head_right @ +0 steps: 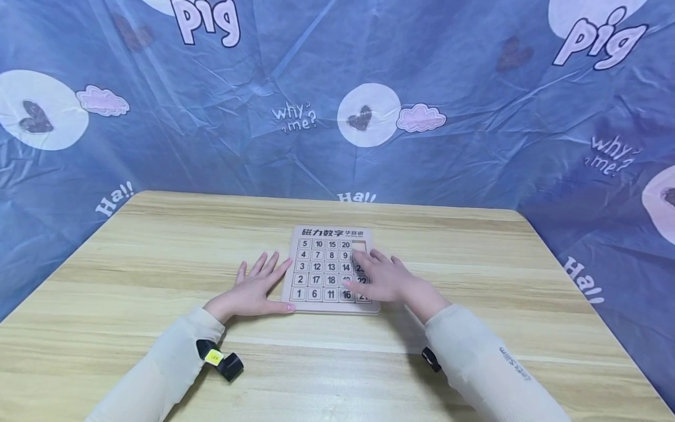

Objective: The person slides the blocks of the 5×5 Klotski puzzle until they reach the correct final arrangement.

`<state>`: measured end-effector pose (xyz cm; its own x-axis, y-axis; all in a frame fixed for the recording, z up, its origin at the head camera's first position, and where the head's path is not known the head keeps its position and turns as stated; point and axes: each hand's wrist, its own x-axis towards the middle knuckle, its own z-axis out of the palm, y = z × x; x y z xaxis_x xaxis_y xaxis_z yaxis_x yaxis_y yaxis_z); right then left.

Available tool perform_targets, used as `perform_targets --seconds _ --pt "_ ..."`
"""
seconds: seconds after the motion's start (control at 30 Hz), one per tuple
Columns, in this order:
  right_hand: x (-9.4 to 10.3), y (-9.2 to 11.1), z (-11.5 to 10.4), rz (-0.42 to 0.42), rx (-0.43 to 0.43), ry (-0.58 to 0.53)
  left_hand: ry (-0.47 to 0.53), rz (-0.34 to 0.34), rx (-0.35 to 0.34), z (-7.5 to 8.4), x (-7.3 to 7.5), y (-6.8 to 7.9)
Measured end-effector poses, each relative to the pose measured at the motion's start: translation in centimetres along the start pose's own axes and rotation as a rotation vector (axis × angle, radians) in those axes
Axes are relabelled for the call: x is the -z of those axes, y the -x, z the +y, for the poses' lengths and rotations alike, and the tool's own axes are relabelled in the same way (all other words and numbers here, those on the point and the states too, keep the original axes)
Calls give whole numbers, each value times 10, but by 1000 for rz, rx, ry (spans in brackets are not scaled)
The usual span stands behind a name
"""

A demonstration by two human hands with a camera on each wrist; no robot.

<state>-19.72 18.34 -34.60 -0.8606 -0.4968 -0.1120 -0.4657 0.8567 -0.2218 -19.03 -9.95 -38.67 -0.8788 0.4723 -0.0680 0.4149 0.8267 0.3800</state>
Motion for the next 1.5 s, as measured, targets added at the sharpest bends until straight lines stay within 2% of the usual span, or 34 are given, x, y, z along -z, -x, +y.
perform_targets --seconds 0.3,0.57,0.73,0.93,1.5 --pt "5 -28 -26 -5 38 -5 -9 -13 5 0 1 0" --pt "0 -59 -58 -49 53 21 -9 -26 16 0 1 1" --pt "-4 -71 -69 -75 53 77 -6 -21 4 0 2 1" --pt "-9 -74 -68 -110 16 114 -4 -29 -2 0 3 1" --pt "-10 -62 -55 -84 13 95 -4 -22 3 0 2 1"
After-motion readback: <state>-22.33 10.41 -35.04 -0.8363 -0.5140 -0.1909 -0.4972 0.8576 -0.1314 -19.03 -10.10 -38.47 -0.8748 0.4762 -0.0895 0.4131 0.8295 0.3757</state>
